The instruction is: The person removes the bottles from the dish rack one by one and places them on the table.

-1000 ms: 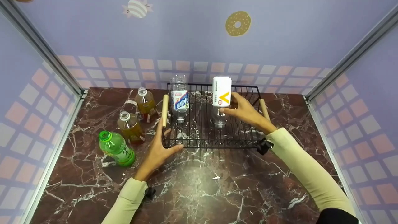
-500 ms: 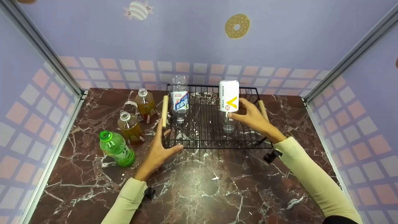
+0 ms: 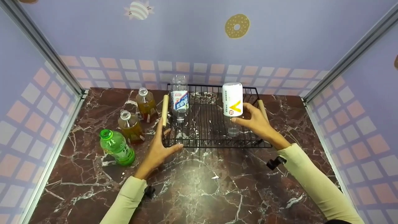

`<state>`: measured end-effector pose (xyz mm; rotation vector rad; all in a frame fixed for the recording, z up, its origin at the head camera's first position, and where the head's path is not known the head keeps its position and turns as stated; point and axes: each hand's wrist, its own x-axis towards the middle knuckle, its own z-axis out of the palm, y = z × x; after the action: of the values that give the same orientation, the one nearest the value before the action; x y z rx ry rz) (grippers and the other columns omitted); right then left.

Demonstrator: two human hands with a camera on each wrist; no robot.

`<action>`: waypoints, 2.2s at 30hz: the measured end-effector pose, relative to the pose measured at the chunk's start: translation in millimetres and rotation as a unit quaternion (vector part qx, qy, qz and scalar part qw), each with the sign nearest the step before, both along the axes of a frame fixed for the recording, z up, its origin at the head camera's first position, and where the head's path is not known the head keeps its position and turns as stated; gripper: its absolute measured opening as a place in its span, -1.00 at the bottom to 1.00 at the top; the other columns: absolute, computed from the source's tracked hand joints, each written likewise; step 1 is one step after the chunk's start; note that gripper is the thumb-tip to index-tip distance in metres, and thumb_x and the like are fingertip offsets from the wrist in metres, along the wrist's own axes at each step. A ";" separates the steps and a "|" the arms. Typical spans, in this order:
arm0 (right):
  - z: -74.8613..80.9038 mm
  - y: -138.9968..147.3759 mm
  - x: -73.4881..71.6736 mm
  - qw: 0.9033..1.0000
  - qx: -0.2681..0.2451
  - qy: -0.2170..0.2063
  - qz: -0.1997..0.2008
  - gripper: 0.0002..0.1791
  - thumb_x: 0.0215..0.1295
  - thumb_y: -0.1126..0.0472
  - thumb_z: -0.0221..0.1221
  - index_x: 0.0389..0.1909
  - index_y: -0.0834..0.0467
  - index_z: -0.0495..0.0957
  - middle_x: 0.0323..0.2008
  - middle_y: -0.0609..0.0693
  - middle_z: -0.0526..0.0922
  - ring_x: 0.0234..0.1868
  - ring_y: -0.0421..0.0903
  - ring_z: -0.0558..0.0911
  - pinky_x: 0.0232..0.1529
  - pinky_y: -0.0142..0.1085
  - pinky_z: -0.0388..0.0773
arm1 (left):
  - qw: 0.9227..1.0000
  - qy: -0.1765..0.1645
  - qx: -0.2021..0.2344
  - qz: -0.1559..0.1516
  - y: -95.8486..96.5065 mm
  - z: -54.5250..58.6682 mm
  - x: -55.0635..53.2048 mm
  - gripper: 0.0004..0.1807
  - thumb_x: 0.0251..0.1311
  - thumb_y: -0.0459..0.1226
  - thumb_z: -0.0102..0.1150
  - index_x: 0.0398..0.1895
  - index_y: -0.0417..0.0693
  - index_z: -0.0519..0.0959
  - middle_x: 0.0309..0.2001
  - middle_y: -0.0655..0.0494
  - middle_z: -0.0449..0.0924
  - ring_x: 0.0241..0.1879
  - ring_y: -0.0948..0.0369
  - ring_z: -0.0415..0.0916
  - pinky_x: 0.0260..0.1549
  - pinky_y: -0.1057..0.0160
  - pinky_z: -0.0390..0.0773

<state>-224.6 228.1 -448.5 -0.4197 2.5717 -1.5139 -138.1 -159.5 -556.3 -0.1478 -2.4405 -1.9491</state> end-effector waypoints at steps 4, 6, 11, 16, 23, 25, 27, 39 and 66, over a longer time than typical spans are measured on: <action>0.8 -2.2 4.6 0.999 -0.037 -0.018 0.020 -0.26 0.40 0.20 0.49 0.46 0.40 0.43 0.34 0.29 0.64 0.38 0.19 0.65 0.54 -0.01 0.50 | 1.000 0.003 0.011 0.000 -0.1 -0.8 -0.5 0.48 0.14 -0.16 0.72 0.86 0.18 -0.27 0.80 -0.22 -0.21 0.63 -0.18 0.26 0.59 -0.46 0.14; 1.0 -3.0 7.0 0.997 -0.058 -0.027 0.031 -0.26 0.39 0.25 0.48 0.47 0.42 0.41 0.34 0.30 0.62 0.36 0.22 0.66 0.40 -0.11 0.65 | 1.000 0.004 0.016 0.001 0.1 -1.2 -0.7 0.47 0.15 -0.18 0.71 0.86 0.15 -0.27 0.80 -0.22 -0.23 0.64 -0.19 0.25 0.60 -0.47 0.11; 2.8 -4.5 14.9 0.996 -0.079 -0.028 0.044 -0.26 0.36 0.33 0.48 0.46 0.45 0.40 0.31 0.33 0.62 0.30 0.23 0.69 0.24 -0.25 0.74 | 1.000 0.002 0.016 0.002 0.6 -1.3 -1.2 0.46 0.14 -0.17 0.72 0.86 0.17 -0.25 0.81 -0.19 -0.25 0.64 -0.18 0.25 0.59 -0.50 0.09; 5.0 -4.5 23.5 0.995 -0.083 -0.017 0.049 -0.26 0.35 0.39 0.47 0.47 0.47 0.40 0.33 0.35 0.62 0.29 0.22 0.70 0.30 -0.16 0.72 | 1.000 -0.002 0.010 0.002 1.3 0.5 -0.9 0.46 0.15 -0.20 0.71 0.86 0.20 -0.25 0.81 -0.16 -0.27 0.64 -0.18 0.25 0.55 -0.53 0.16; 8.8 -3.0 36.3 0.995 -0.082 -0.007 0.050 -0.25 0.35 0.39 0.47 0.49 0.45 0.40 0.34 0.33 0.62 0.29 0.19 0.70 0.33 -0.14 0.70 | 1.000 -0.005 0.009 0.001 1.7 1.0 -0.8 0.48 0.13 -0.21 0.71 0.86 0.26 -0.27 0.81 -0.17 -0.28 0.64 -0.16 0.26 0.54 -0.55 0.13; 9.6 -2.7 40.4 0.995 -0.083 -0.006 0.052 -0.25 0.35 0.40 0.47 0.49 0.46 0.40 0.35 0.33 0.62 0.29 0.16 0.70 0.33 -0.18 0.70 | 1.000 -0.005 0.008 0.002 1.4 0.6 -0.8 0.50 0.11 -0.17 0.73 0.86 0.28 -0.27 0.81 -0.16 -0.28 0.63 -0.15 0.26 0.55 -0.55 0.12; 9.8 -2.0 44.6 0.995 -0.086 -0.008 0.057 -0.25 0.35 0.41 0.47 0.49 0.45 0.39 0.35 0.32 0.62 0.29 0.13 0.70 0.34 -0.18 0.69 | 1.000 -0.005 0.008 0.002 1.2 0.5 -0.8 0.51 0.09 -0.13 0.75 0.86 0.29 -0.26 0.81 -0.15 -0.28 0.63 -0.14 0.26 0.55 -0.55 0.12; 6.4 -0.3 67.7 0.989 -0.111 -0.058 0.081 -0.20 0.38 0.39 0.44 0.55 0.44 0.31 0.37 0.38 0.56 0.23 0.21 0.74 0.21 -0.11 0.78 | 1.000 -0.001 0.015 0.003 1.7 0.1 -1.9 0.44 0.17 -0.26 0.68 0.86 0.24 -0.26 0.81 -0.16 -0.28 0.64 -0.18 0.25 0.59 -0.51 0.08; -19.2 -9.9 91.4 0.987 -0.064 -0.049 0.136 -0.19 0.33 0.33 0.51 0.53 0.39 0.41 0.32 0.27 0.64 0.24 0.14 0.71 0.32 0.08 0.70 | 1.000 -0.013 0.013 -0.001 0.2 1.9 -0.1 0.49 0.13 -0.24 0.71 0.85 0.40 -0.27 0.82 -0.11 -0.31 0.64 -0.14 0.26 0.54 -0.57 0.12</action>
<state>-133.2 218.2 -467.7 -0.6621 2.2429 -1.5618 -138.2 -159.3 -554.4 -0.1268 -2.4312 -1.9939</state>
